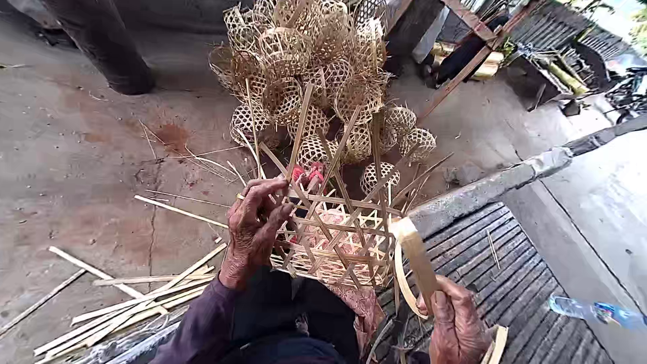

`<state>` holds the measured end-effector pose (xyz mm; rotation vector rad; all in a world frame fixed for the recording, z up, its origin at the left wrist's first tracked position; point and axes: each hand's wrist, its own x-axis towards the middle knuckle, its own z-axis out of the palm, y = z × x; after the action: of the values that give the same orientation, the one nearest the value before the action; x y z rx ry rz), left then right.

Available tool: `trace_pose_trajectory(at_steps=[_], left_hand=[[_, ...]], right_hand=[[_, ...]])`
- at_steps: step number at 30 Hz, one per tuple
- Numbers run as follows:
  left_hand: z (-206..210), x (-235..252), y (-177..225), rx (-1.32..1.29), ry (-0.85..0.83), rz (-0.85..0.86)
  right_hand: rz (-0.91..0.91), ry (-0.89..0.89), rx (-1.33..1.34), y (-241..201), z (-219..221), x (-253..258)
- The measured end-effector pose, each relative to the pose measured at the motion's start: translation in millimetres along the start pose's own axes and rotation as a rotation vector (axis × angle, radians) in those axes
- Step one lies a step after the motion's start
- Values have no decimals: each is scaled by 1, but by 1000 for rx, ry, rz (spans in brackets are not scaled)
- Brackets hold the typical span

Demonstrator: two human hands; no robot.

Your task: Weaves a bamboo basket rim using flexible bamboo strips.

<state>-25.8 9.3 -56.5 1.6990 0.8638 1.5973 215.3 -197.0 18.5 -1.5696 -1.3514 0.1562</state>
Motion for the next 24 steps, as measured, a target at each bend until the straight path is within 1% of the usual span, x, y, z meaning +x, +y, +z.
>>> trace_pose_trajectory(at_steps=[4,6,8,11,13,14,16,18,22,24], left_hand=[[-1,-7,-7,-5,-33,-32],[-1,-8,-8,15,-52,-22],[0,-9,-7,70,-80,3],[4,-8,5,266,-146,117],[2,-4,20,367,-189,186],[0,-3,26,354,-185,192],[-6,-2,34,174,-168,165],[-9,-5,42,-69,-203,105],[0,-13,54,-435,-342,-104],[7,-16,59,-621,-305,-194]], right_hand=[[-118,-144,-92,0,16,2],[-169,-177,-105,-2,25,3],[-227,-169,-98,-7,33,8],[-299,-125,-84,-16,48,21],[-303,-102,-89,-10,59,27],[-287,-102,-83,-5,64,27],[-252,-102,-41,3,71,26],[-238,-94,2,5,74,23],[-295,-109,1,4,77,22],[-306,-127,-26,4,76,22]])
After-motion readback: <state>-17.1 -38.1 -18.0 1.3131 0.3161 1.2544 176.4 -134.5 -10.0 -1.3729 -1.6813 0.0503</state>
